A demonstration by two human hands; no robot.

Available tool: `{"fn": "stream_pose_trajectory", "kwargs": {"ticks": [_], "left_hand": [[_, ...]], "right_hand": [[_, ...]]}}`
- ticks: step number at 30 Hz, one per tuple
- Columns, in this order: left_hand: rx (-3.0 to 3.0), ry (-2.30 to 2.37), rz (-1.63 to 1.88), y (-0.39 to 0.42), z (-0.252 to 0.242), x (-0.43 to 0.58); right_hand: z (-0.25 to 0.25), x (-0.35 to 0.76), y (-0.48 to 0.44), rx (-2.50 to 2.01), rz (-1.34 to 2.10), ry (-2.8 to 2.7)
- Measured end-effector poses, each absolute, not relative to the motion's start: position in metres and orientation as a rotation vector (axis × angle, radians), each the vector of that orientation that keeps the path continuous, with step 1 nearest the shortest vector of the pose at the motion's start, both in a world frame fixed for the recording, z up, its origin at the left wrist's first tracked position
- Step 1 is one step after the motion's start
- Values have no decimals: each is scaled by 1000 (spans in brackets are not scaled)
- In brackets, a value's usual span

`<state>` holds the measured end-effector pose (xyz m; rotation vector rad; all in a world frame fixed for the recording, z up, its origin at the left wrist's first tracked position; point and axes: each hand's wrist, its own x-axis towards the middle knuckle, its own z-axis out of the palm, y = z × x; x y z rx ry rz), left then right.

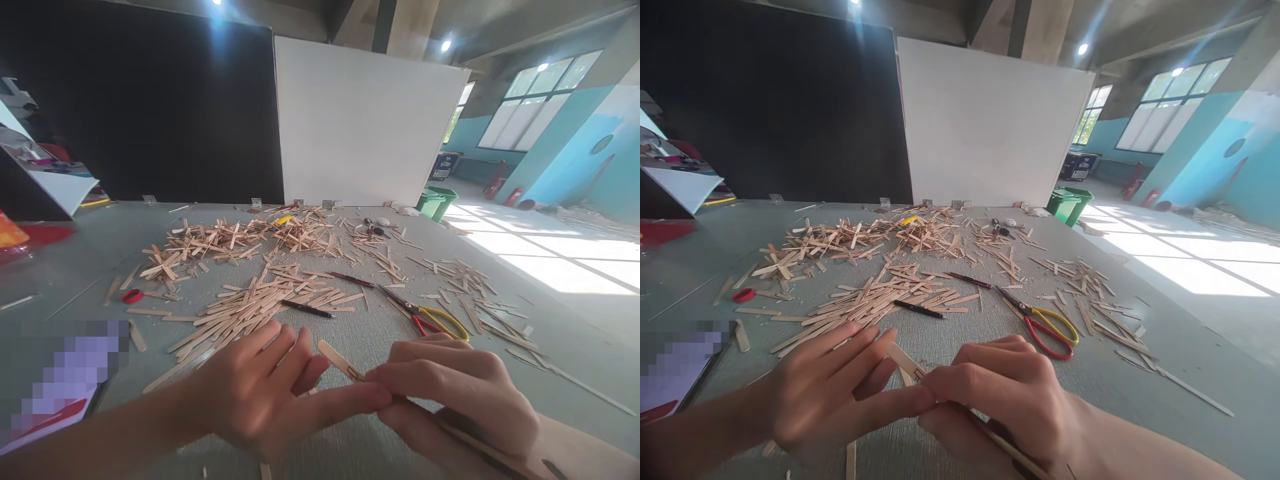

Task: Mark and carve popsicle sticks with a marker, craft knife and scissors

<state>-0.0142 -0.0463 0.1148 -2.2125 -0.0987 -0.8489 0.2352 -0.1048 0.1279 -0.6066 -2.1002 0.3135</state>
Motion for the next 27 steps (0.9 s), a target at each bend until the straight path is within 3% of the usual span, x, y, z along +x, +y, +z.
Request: {"fn": "stream_pose_trajectory", "kwargs": {"ticks": [20,27], "left_hand": [[-2517,-113,-827,-51,124,-11],[-2570,-128,-817,-47,124,-11]], "right_hand": [[129,240,-102,-717,614,-2027],[124,238,-97,-737,570,-1986]]}}
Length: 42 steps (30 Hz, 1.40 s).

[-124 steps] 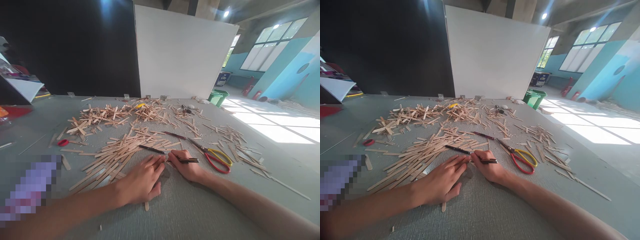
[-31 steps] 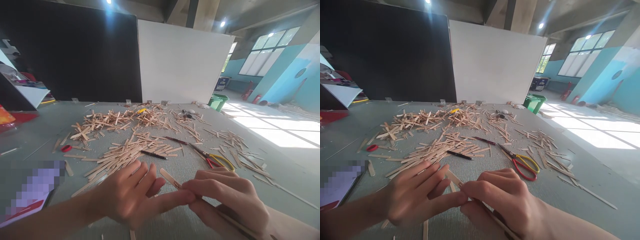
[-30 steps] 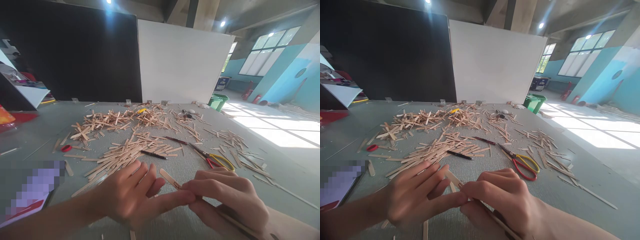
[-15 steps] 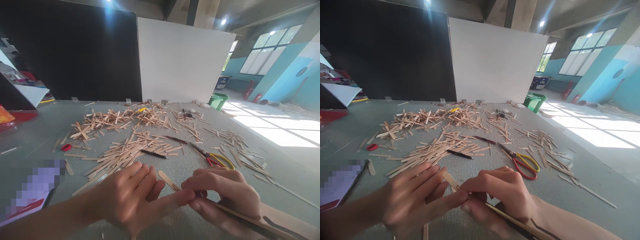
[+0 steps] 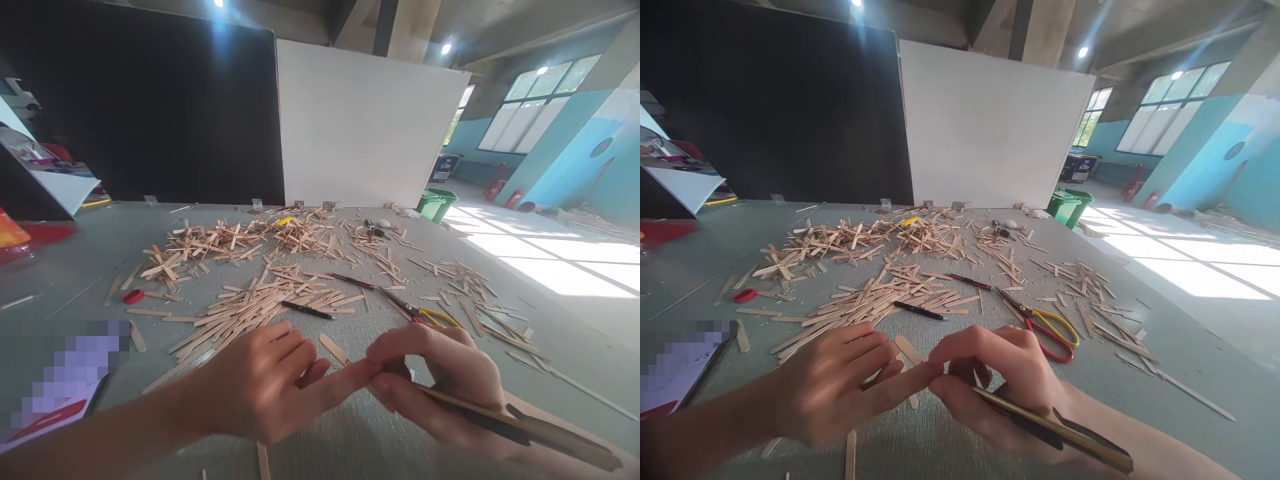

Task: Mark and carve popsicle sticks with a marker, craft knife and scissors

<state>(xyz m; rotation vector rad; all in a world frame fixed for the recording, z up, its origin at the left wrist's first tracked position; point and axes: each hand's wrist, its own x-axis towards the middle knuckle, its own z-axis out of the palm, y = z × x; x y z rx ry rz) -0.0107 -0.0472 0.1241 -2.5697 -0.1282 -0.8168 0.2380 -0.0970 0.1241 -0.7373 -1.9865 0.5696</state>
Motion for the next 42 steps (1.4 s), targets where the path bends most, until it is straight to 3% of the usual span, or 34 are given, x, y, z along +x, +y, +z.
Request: {"fn": "stream_pose_trajectory", "kwargs": {"ticks": [7,10,14,17,20,31,42], "left_hand": [[-2547,-143,-830,-44,124,-10],[-2590,-245,-1043,-43,119,-11],[-3056,-919,-1350,-47,122,-14],[-3454,-1632,-1273,-50,132,-13],[-3709,-1935,-1178,-50,136,-11],[-3880,-1907,-1315,-55,134,-8],[-3923,-1835,-1294,-61,134,-6]], "right_hand": [[121,241,-93,-737,640,-1933],[120,243,-90,-723,865,-1822],[121,245,-84,-706,1289,-1609],[119,246,-79,-735,1409,-1533],[115,246,-75,-765,1485,-1484],[120,238,-74,-688,2045,-988],[114,231,-81,-566,2127,-931]]}}
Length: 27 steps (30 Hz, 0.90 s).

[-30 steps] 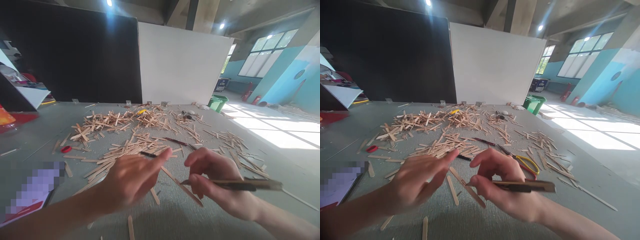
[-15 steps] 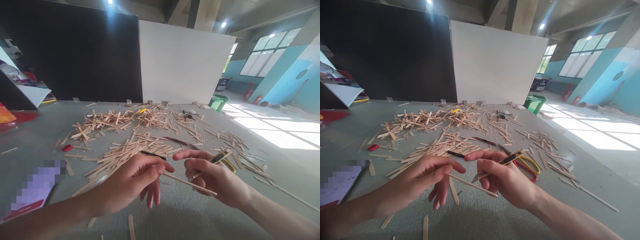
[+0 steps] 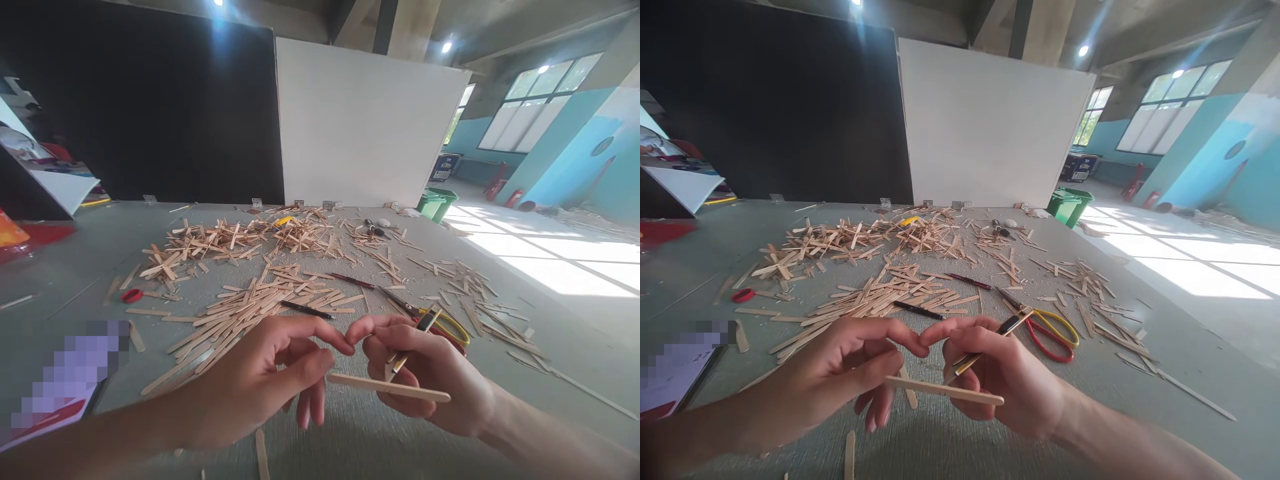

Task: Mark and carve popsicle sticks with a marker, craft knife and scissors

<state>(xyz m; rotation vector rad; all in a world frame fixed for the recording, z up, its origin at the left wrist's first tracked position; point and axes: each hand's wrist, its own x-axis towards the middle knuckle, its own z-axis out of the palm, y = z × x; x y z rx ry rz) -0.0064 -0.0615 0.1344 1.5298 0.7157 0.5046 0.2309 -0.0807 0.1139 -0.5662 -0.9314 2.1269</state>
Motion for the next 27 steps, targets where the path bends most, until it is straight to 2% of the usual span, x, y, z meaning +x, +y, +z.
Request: {"fn": "stream_pose_trajectory", "kwargs": {"ticks": [8,14,19,24,27], "left_hand": [[1473,707,472,-59,135,-4],[1312,642,192,-57,132,-3],[1360,793,211,-55,129,-4],[1530,911,273,-46,127,-8],[1632,956,333,-40,131,-11]], "right_hand": [[110,232,-80,-676,2055,-970],[104,231,-79,-696,1588,-1449],[109,236,-82,-798,1223,-1764],[124,249,-77,-774,1128,-1983],[134,259,-71,-775,956,-2033]]}}
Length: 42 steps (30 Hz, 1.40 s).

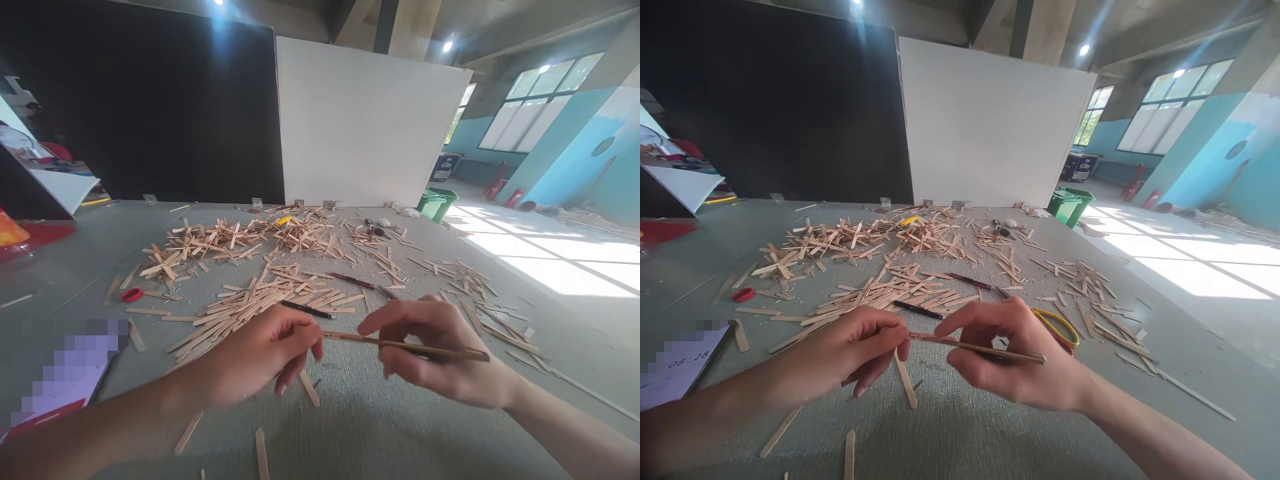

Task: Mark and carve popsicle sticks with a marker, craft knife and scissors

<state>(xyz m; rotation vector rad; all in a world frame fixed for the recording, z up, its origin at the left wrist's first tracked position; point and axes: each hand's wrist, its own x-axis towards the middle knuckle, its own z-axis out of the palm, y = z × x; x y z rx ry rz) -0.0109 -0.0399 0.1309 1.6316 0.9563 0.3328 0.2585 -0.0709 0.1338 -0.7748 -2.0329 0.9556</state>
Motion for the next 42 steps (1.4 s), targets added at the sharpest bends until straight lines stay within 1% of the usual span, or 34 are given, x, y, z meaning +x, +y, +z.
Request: {"fn": "stream_pose_trajectory", "kwargs": {"ticks": [3,8,11,16,19,22,24,27,32,42], "left_hand": [[1691,1002,383,-36,138,-13],[1708,1041,421,-37,148,-15],[1703,1068,486,-39,149,-18],[1731,1119,644,-50,153,-23],[1782,1127,705,-60,157,-24],[1800,1092,740,-69,160,-24],[1807,1077,751,-72,160,-24],[1830,1073,760,-73,162,-24],[1918,1089,820,-74,167,-22],[1941,1098,826,-75,168,-19]], "right_hand": [[142,269,-66,-797,865,-2018],[148,285,-59,-798,1000,-1946],[149,293,-56,-799,1004,-1929],[152,299,-53,-762,944,-1563],[153,296,-57,-803,871,-1606],[150,290,-67,-740,865,-1749],[150,286,-73,-756,793,-1856],[154,283,-81,-810,575,-1981],[161,278,-89,-843,316,-2017],[163,269,-92,-895,166,-2087]]}}
